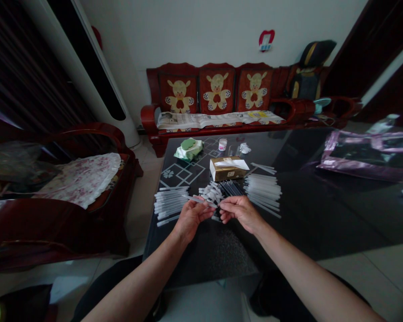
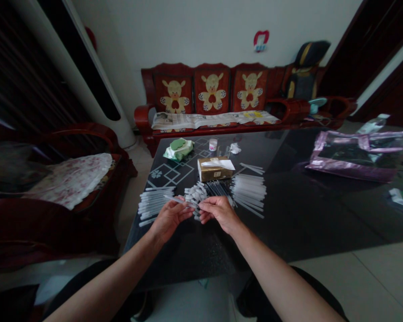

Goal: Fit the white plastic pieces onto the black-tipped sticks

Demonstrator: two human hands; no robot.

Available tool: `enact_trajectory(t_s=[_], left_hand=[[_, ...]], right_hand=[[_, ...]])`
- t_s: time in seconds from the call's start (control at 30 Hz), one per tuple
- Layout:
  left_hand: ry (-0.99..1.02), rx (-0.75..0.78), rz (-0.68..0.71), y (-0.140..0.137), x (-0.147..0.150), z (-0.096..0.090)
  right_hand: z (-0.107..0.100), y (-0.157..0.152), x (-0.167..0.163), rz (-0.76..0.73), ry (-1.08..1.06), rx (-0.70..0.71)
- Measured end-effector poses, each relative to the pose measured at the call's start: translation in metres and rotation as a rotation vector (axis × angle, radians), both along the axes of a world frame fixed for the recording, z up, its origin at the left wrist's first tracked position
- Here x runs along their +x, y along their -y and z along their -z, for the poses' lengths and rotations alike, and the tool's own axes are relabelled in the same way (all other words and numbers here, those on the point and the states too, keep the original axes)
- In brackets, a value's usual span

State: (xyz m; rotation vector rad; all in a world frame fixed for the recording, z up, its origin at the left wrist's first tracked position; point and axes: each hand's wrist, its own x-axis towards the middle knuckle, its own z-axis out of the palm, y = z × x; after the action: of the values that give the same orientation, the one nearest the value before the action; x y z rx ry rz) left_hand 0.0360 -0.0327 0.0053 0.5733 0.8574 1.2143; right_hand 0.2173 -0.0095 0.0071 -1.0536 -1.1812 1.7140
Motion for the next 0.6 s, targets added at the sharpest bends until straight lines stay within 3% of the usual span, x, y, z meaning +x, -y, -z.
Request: enact_trajectory(t_s=[0.6], left_hand=[[-0.072,0.104,0.026,0.0023,0.0032,0.0052]], right_hand=[[0.0006,0.0020,-0.0020,-0.010,-0.012,0.030]])
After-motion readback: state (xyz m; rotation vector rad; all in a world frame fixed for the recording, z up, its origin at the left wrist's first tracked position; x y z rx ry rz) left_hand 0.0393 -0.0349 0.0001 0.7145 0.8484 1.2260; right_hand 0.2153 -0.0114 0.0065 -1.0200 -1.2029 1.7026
